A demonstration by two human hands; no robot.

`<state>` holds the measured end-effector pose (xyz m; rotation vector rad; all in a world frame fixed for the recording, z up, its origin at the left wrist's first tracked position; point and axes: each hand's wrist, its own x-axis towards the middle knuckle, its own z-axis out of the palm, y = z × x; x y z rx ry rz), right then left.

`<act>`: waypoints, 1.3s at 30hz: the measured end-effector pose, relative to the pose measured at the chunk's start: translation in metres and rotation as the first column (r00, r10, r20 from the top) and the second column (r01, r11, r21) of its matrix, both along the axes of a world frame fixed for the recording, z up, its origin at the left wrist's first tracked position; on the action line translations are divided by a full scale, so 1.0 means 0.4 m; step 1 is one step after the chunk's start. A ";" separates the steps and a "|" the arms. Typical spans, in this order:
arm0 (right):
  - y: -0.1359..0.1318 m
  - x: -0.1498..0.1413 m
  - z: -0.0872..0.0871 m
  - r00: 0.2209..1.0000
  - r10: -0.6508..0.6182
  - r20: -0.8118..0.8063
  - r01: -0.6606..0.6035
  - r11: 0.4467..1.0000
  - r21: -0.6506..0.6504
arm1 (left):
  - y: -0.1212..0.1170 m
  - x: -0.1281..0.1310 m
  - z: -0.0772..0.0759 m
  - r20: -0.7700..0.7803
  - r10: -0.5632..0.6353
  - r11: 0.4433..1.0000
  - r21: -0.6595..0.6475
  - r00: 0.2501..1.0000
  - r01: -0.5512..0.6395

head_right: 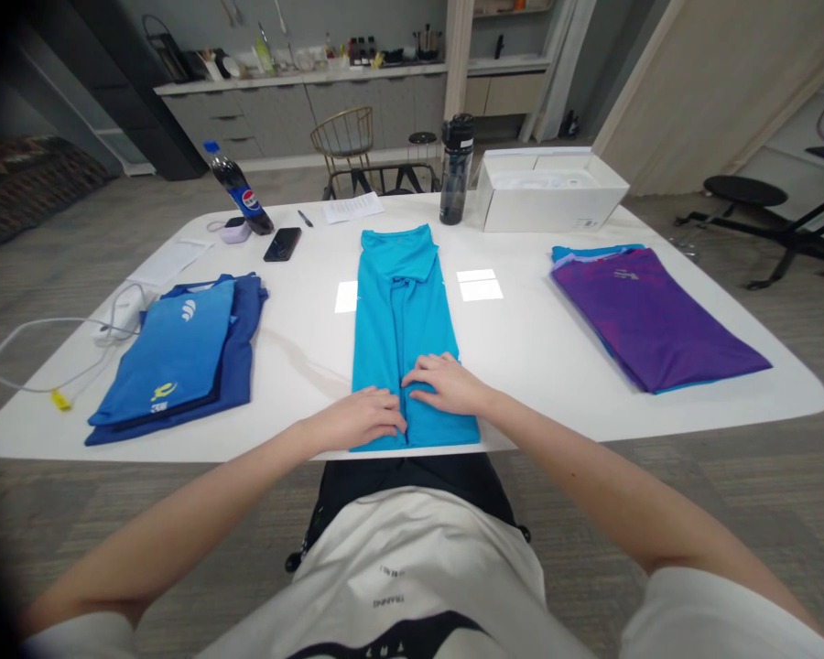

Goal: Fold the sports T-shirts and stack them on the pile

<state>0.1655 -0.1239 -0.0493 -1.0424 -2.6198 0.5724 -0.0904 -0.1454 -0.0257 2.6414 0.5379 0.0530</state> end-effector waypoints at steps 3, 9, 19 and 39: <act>-0.004 -0.003 -0.001 1.000 -0.006 -0.008 0.006 1.000 0.011 | 0.002 0.003 0.004 0.040 0.013 0.997 -0.082 0.999 -0.010; -0.014 -0.005 0.008 0.998 -0.036 -0.045 0.035 0.999 -0.010 | -0.014 0.008 -0.014 0.108 0.140 0.981 -0.150 0.984 -0.123; -0.030 0.183 0.065 0.998 0.053 -0.037 -0.061 0.964 -0.259 | 0.037 -0.143 0.019 0.115 0.088 0.933 -0.358 0.990 -0.041; 0.357 0.117 0.167 0.660 -0.532 -0.531 0.391 0.846 -0.363 | 0.457 0.004 0.075 0.403 0.871 0.476 -0.834 0.283 -0.279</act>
